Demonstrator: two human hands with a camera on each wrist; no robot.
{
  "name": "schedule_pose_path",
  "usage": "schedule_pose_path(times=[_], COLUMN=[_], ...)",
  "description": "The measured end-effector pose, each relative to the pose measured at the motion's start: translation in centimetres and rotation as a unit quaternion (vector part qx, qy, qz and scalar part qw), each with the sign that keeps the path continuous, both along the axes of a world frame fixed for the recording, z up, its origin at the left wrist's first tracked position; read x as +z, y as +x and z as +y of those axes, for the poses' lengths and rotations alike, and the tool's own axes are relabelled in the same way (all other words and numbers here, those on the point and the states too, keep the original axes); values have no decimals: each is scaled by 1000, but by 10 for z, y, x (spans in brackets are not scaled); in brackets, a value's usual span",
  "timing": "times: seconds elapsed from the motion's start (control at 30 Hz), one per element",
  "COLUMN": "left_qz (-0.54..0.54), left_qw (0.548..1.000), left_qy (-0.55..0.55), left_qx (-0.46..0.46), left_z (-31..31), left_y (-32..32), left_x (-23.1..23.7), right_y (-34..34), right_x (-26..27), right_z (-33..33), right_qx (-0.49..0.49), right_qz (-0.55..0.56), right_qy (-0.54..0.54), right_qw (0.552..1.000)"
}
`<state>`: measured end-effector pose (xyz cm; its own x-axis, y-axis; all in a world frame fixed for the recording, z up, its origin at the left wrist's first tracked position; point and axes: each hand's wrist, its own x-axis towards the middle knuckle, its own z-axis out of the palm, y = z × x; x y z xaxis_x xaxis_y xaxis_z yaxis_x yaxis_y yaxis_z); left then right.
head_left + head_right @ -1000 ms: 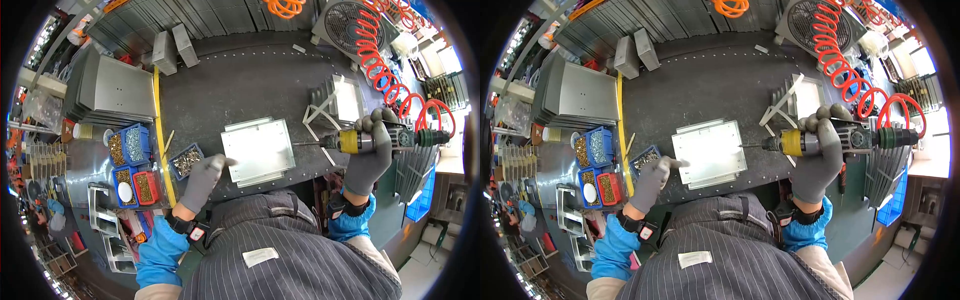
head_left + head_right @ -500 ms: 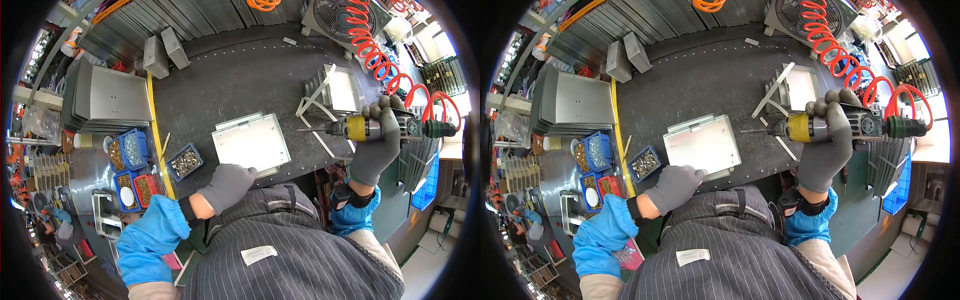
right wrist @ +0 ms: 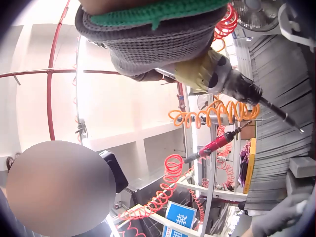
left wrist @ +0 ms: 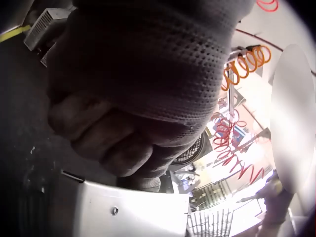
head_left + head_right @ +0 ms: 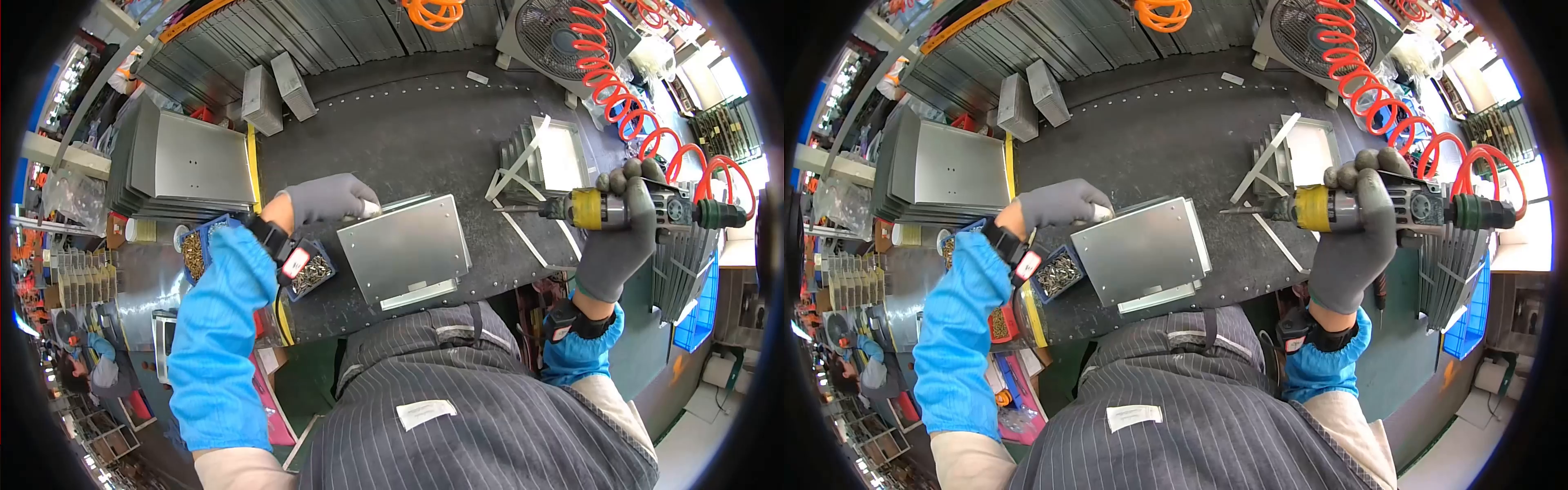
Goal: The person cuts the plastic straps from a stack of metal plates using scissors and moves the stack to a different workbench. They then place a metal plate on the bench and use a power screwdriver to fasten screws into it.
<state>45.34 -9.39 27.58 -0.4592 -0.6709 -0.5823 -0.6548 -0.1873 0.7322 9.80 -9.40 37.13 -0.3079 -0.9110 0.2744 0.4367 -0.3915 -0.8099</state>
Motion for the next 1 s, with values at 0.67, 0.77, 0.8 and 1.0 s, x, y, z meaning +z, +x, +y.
schedule_pose_path(times=[0.67, 0.77, 0.8, 1.0], left_qz=[-99, -100, -99, -76], left_qw=[894, 896, 896, 896], left_qy=[-419, -414, -413, -415], left_qx=[125, 130, 135, 140], left_z=[96, 97, 97, 97], left_y=[-100, -100, -100, -100], left_x=[-70, -71, -72, -73], right_y=[116, 120, 120, 122], right_x=[-59, -60, -60, -65], right_z=[-29, -31, -31, -33], right_qx=[186, 183, 186, 168], right_qz=[228, 228, 230, 231], right_qy=[15, 21, 21, 5], right_qw=[956, 956, 955, 958])
